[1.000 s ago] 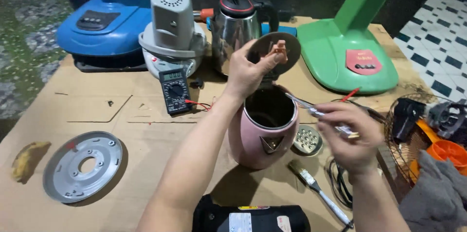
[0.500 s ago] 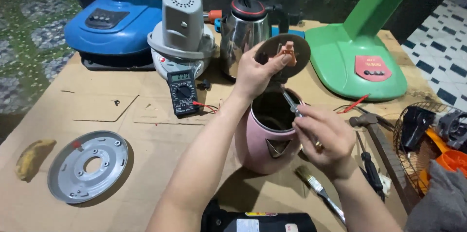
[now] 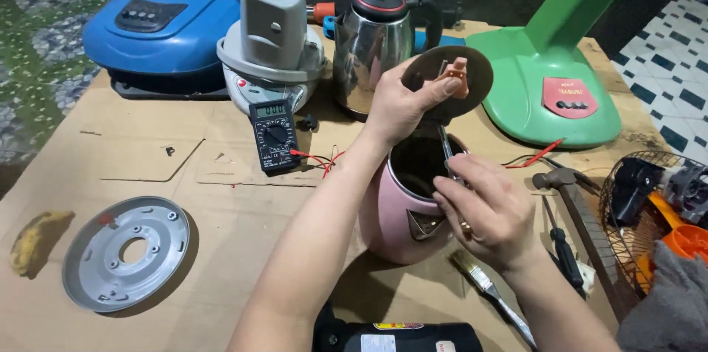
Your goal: The person works on the internal components of a pink electric kettle, using a multimeter to test the heating element and a screwdriver to adjust connections on the base. The person also handles a banana and a metal base plate on the workbench.
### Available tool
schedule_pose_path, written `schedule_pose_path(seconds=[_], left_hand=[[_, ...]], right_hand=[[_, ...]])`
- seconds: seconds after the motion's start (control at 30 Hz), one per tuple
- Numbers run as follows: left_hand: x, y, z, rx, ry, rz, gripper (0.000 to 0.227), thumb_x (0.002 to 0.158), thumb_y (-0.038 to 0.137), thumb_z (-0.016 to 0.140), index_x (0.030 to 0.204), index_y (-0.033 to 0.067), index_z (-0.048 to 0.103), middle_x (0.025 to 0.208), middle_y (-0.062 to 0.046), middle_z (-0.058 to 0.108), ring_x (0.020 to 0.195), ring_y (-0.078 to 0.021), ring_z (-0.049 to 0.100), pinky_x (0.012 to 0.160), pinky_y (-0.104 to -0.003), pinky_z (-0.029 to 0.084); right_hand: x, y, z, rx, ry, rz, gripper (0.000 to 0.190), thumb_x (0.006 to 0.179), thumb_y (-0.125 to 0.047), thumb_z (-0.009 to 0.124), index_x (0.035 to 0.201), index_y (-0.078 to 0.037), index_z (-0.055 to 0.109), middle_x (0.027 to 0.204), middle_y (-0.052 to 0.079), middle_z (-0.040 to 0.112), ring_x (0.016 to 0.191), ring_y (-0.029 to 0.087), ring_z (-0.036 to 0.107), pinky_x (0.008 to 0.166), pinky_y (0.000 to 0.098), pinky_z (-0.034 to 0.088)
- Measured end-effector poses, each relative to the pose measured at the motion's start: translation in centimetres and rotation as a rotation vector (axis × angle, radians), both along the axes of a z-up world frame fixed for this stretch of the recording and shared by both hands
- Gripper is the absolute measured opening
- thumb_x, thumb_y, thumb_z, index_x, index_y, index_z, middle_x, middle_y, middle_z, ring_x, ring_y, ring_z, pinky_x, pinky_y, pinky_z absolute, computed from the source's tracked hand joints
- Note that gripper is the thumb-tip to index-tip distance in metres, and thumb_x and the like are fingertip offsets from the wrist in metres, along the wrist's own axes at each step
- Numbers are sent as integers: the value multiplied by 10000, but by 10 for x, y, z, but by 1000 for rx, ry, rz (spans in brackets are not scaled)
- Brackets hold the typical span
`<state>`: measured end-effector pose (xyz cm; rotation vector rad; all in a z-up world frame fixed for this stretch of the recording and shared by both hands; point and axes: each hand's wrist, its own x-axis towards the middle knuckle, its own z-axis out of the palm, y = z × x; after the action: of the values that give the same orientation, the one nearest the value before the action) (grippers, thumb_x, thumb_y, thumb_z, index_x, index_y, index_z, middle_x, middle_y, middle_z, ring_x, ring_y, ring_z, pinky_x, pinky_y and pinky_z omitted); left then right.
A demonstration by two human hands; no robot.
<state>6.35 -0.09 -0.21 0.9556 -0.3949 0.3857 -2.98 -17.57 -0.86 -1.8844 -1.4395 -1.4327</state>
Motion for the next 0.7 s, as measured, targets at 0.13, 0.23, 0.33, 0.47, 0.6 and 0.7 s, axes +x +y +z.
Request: schedule_pose_path(seconds=[0.13, 0.23, 0.33, 0.47, 0.6, 0.7], left_hand=[[-5, -4, 11, 45, 42, -19, 327, 752, 133, 916, 1005, 24, 741, 729, -180, 733, 672, -222, 744, 528, -359, 666], [-4, -7, 8, 76, 62, -1, 328, 728, 156, 922, 983, 47, 747, 725, -182, 735, 665, -221, 744, 513, -361, 658], [-11, -8, 8, 287, -24, 99, 356, 833, 289, 823, 1114, 81, 754, 1060, -21, 782, 985, -86, 688, 902, -262, 559], [-16, -7, 15, 322, 34, 115, 360, 805, 337, 811, 1075, 106, 763, 1054, -18, 789, 1001, -97, 714, 913, -257, 552], [-16, -8, 20, 422, 124, 174, 448, 712, 444, 809, 1038, 137, 784, 1017, -7, 781, 965, -97, 704, 857, -261, 530], [-18, -6, 21, 450, 108, 189, 438, 728, 482, 785, 1024, 159, 784, 996, 8, 767, 949, -100, 700, 846, -264, 523]], right_hand=[[-8, 7, 4, -37, -19, -11, 73, 888, -130, 748, 929, -74, 772, 1038, 182, 735, 931, 368, 717, 843, 455, 608], [-13, 5, 6, -37, 23, -7, 87, 885, -126, 750, 929, -54, 771, 1015, 200, 724, 877, 387, 716, 799, 468, 598], [-25, 4, 11, -156, 105, -188, 114, 943, -99, 711, 1012, -26, 765, 1114, 217, 729, 931, 372, 710, 898, 463, 604], [-22, 4, 16, -184, 136, -151, 202, 984, -153, 643, 1018, 16, 748, 1089, 248, 708, 906, 367, 702, 838, 461, 596], [-11, -4, 2, -193, 119, -146, 489, 979, -437, 550, 1039, 0, 762, 1076, 232, 713, 889, 361, 712, 791, 463, 600], [-21, -14, -5, -252, 310, -117, 836, 917, -695, 375, 1233, 13, 687, 1324, 256, 650, 1168, 417, 701, 981, 490, 581]])
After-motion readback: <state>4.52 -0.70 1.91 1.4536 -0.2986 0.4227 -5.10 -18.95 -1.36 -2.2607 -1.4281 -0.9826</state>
